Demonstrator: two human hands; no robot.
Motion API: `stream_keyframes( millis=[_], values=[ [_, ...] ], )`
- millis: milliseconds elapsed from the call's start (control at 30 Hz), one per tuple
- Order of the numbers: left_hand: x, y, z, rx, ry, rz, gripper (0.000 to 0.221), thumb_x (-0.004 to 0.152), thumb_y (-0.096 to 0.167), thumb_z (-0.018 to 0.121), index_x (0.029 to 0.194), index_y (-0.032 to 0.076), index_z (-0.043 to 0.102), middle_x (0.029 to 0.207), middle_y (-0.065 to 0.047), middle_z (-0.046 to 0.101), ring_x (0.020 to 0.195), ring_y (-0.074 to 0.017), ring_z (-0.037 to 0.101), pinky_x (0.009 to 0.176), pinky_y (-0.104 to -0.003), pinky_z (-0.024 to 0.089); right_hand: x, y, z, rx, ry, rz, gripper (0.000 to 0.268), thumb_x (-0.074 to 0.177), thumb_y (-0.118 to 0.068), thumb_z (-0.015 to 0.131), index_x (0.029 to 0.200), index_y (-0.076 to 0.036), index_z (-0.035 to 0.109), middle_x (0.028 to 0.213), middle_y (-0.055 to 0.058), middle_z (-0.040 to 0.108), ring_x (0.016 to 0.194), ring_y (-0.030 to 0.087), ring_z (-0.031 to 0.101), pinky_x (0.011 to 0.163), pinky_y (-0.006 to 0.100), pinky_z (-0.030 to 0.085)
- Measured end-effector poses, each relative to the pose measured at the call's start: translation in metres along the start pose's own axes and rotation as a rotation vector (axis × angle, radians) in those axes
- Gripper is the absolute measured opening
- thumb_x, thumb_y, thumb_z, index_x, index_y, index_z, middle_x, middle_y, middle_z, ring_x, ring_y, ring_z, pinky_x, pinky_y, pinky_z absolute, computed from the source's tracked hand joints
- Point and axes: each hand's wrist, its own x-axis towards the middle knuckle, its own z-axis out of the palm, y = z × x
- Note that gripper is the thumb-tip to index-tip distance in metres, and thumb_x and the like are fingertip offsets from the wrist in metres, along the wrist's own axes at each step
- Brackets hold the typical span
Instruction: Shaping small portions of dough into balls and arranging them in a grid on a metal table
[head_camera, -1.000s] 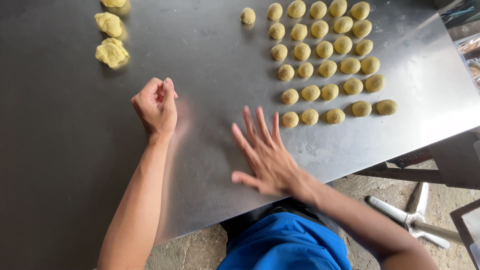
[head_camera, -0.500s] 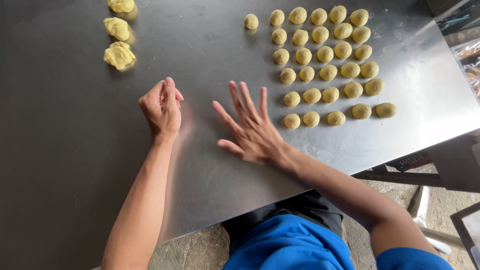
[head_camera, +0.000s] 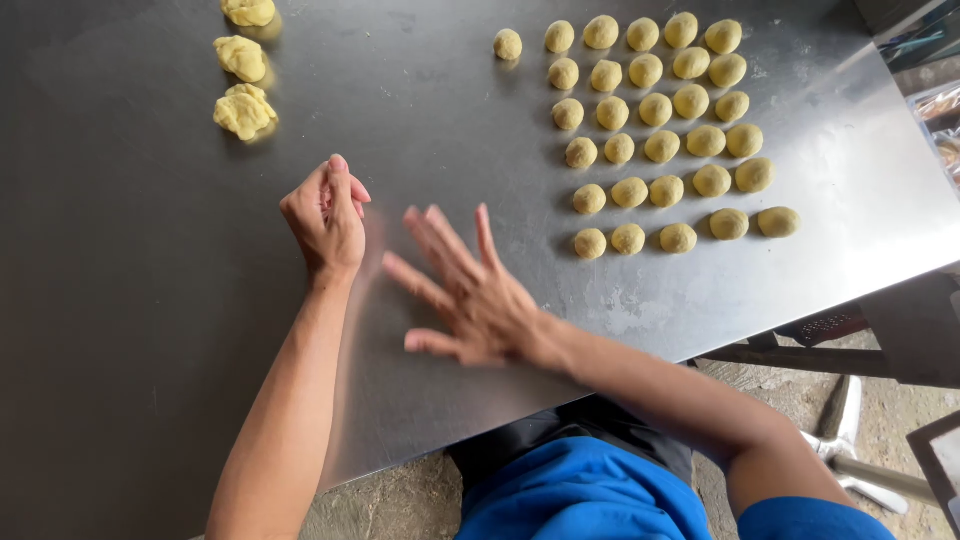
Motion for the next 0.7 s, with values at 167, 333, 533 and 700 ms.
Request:
stream_keyframes(
  millis=[167, 333, 533, 700],
  values=[
    [0.001, 0.003, -0.001, 0.023, -0.033, 0.003, 0.053, 0.118, 0.024, 0.046, 0.07, 0.006, 0.06, 0.055, -0.011, 0.053, 0.06, -0.0201, 0.065, 0.06, -0.032, 0.049, -0.021, 0.039, -0.016, 0.071, 0.007, 0.151, 0.091, 0.102, -0.076, 0.025, 0.169, -0.015, 0.019, 0.172, 0.031, 0.006, 0.16, 0.047, 0.001, 0.122, 0.073, 0.005],
    [0.005, 0.009, 0.001, 0.082, -0.011, -0.045, 0.054, 0.117, 0.022, 0.047, 0.066, 0.007, 0.06, 0.047, -0.005, 0.049, 0.05, -0.0169, 0.057, 0.056, -0.029, 0.049, -0.065, 0.006, -0.041, 0.206, -0.094, 0.173, 0.104, 0.095, -0.08, 0.034, 0.167, -0.007, 0.016, 0.171, 0.034, 0.007, 0.158, 0.05, 0.007, 0.125, 0.062, 0.014],
    [0.003, 0.006, 0.001, 0.099, -0.007, -0.067, 0.055, 0.117, 0.025, 0.047, 0.066, 0.009, 0.059, 0.047, -0.004, 0.05, 0.051, -0.0156, 0.056, 0.056, -0.027, 0.049, -0.03, -0.027, -0.029, 0.26, -0.133, -0.035, 0.103, 0.094, -0.08, 0.027, 0.166, -0.006, 0.02, 0.167, 0.035, 0.021, 0.16, 0.048, 0.009, 0.124, 0.07, 0.004],
    [0.002, 0.003, -0.001, 0.008, -0.009, -0.005, 0.053, 0.118, 0.026, 0.047, 0.07, 0.007, 0.06, 0.056, -0.012, 0.055, 0.06, -0.0192, 0.064, 0.06, -0.031, 0.049, 0.026, 0.012, 0.011, 0.065, -0.047, 0.0, 0.092, 0.1, -0.077, 0.023, 0.169, -0.017, 0.011, 0.172, 0.031, 0.008, 0.161, 0.044, -0.001, 0.121, 0.078, 0.003]
  ],
)
